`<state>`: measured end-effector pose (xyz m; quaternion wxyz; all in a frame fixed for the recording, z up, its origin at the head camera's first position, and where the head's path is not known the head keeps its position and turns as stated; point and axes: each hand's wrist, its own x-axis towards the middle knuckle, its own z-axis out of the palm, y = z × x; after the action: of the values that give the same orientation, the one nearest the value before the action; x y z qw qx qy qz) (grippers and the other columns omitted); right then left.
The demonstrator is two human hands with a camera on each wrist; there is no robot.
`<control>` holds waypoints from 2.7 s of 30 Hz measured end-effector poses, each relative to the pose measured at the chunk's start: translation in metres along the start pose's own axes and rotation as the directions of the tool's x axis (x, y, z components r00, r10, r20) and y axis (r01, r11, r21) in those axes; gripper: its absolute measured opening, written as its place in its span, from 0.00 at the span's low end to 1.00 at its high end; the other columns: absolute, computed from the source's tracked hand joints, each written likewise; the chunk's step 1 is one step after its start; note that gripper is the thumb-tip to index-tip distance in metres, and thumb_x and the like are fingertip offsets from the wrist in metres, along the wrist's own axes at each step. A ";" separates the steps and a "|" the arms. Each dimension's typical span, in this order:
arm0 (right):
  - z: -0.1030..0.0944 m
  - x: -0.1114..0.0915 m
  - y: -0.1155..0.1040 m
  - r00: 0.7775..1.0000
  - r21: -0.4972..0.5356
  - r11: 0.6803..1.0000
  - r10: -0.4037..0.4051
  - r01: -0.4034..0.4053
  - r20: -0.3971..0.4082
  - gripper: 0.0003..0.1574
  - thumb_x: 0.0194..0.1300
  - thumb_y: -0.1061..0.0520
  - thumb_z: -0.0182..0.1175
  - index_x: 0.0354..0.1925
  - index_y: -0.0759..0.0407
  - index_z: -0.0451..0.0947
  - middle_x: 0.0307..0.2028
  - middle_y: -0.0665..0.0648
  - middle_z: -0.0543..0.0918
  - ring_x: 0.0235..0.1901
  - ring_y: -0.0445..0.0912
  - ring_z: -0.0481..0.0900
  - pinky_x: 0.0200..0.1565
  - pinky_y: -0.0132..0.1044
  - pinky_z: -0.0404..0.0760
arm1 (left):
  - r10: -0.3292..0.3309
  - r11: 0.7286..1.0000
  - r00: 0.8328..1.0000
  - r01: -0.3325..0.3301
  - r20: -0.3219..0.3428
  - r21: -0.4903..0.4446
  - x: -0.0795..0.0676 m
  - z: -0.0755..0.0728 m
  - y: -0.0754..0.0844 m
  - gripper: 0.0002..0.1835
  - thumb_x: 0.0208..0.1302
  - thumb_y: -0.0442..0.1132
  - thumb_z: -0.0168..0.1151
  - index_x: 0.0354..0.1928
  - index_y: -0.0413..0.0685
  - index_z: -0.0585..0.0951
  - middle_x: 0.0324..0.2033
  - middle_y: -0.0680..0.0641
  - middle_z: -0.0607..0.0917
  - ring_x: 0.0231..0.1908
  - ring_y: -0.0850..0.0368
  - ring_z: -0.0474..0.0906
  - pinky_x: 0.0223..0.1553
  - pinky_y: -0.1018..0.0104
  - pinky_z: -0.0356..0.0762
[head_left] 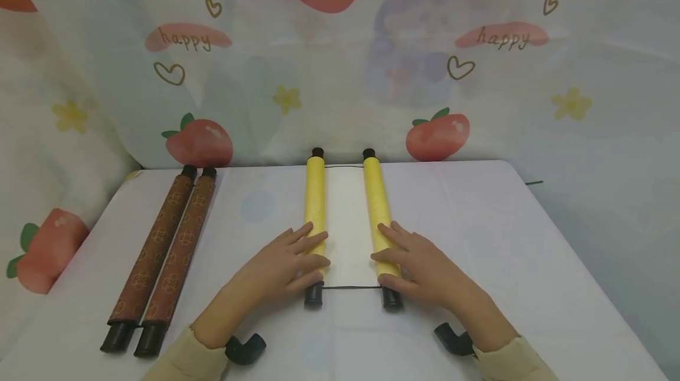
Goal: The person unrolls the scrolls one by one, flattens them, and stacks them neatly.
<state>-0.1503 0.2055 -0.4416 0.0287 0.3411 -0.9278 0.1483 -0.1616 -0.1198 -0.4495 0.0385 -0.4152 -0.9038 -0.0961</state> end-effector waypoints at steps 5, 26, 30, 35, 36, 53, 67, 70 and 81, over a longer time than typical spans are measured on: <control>0.002 -0.002 0.003 1.000 -0.028 1.000 -0.012 0.012 -0.018 0.23 0.64 0.47 0.65 0.57 0.46 0.82 0.72 0.62 0.66 0.72 0.61 0.62 0.62 0.58 0.71 | -0.013 0.999 1.000 0.013 0.008 -0.044 0.000 0.001 0.000 0.18 0.73 0.60 0.53 0.53 0.63 0.84 0.71 0.52 0.70 0.75 0.45 0.56 0.69 0.39 0.60; 0.001 -0.003 0.010 0.999 -0.020 1.000 0.002 -0.001 0.046 0.31 0.63 0.45 0.66 0.63 0.47 0.78 0.74 0.61 0.63 0.73 0.61 0.60 0.64 0.60 0.69 | -0.022 0.999 1.000 0.021 -0.014 -0.038 -0.004 0.003 -0.004 0.14 0.71 0.58 0.56 0.49 0.64 0.84 0.69 0.51 0.73 0.75 0.46 0.57 0.67 0.37 0.62; -0.002 -0.003 0.013 0.998 -0.003 1.000 0.011 -0.011 0.070 0.30 0.65 0.44 0.64 0.64 0.47 0.78 0.74 0.59 0.63 0.74 0.61 0.57 0.64 0.64 0.66 | -0.020 1.000 0.999 0.019 -0.029 -0.016 -0.001 0.002 -0.005 0.14 0.70 0.58 0.58 0.49 0.64 0.84 0.67 0.50 0.75 0.73 0.44 0.60 0.67 0.38 0.63; -0.006 -0.002 0.013 0.996 0.038 0.999 0.032 -0.035 0.089 0.33 0.66 0.35 0.62 0.63 0.47 0.78 0.74 0.57 0.64 0.75 0.60 0.55 0.65 0.65 0.63 | -0.020 1.000 0.999 0.020 -0.042 0.009 -0.001 -0.001 -0.006 0.16 0.70 0.59 0.58 0.49 0.64 0.86 0.65 0.50 0.76 0.72 0.43 0.62 0.67 0.41 0.63; -0.006 -0.002 0.013 0.995 0.045 0.998 0.036 -0.041 0.091 0.34 0.65 0.33 0.62 0.63 0.48 0.79 0.74 0.57 0.64 0.75 0.60 0.55 0.66 0.65 0.63 | -0.022 1.000 0.999 0.023 -0.041 0.012 -0.002 -0.001 -0.006 0.16 0.70 0.59 0.58 0.49 0.65 0.86 0.65 0.50 0.75 0.72 0.43 0.62 0.67 0.41 0.63; -0.008 -0.003 0.016 0.993 0.036 0.997 0.061 -0.065 0.100 0.32 0.63 0.40 0.66 0.63 0.49 0.78 0.75 0.56 0.62 0.75 0.59 0.54 0.66 0.66 0.62 | -0.068 0.997 0.998 0.069 0.018 -0.025 -0.004 -0.005 -0.008 0.12 0.69 0.50 0.56 0.47 0.64 0.86 0.68 0.53 0.74 0.75 0.46 0.57 0.67 0.36 0.61; -0.009 -0.002 0.019 0.997 -0.004 0.999 0.050 -0.050 0.062 0.28 0.63 0.50 0.64 0.61 0.52 0.80 0.73 0.59 0.65 0.74 0.60 0.57 0.65 0.64 0.66 | -0.032 0.998 0.999 0.031 -0.019 -0.050 -0.004 -0.007 -0.011 0.11 0.65 0.46 0.58 0.45 0.59 0.86 0.66 0.48 0.76 0.73 0.42 0.59 0.70 0.42 0.60; -0.011 -0.002 0.020 0.996 0.014 0.998 0.053 -0.054 0.067 0.27 0.63 0.47 0.66 0.59 0.52 0.81 0.73 0.59 0.65 0.74 0.60 0.58 0.66 0.61 0.66 | -0.020 0.998 0.999 0.018 -0.042 -0.052 -0.004 -0.008 -0.012 0.10 0.64 0.44 0.59 0.43 0.58 0.86 0.64 0.47 0.78 0.72 0.41 0.61 0.70 0.48 0.62; -0.012 -0.004 0.024 0.998 0.018 0.998 0.056 -0.056 0.030 0.23 0.60 0.52 0.66 0.55 0.50 0.83 0.72 0.61 0.66 0.72 0.61 0.62 0.62 0.56 0.72 | -0.061 0.996 0.996 0.057 -0.061 -0.067 -0.006 -0.007 -0.015 0.06 0.63 0.42 0.61 0.39 0.58 0.85 0.62 0.47 0.78 0.71 0.40 0.63 0.67 0.52 0.68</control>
<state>-0.1635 0.2284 -0.4370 0.0077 0.3174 -0.9359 0.1527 -0.1691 -0.1350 -0.4455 0.0505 -0.3861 -0.9104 -0.1396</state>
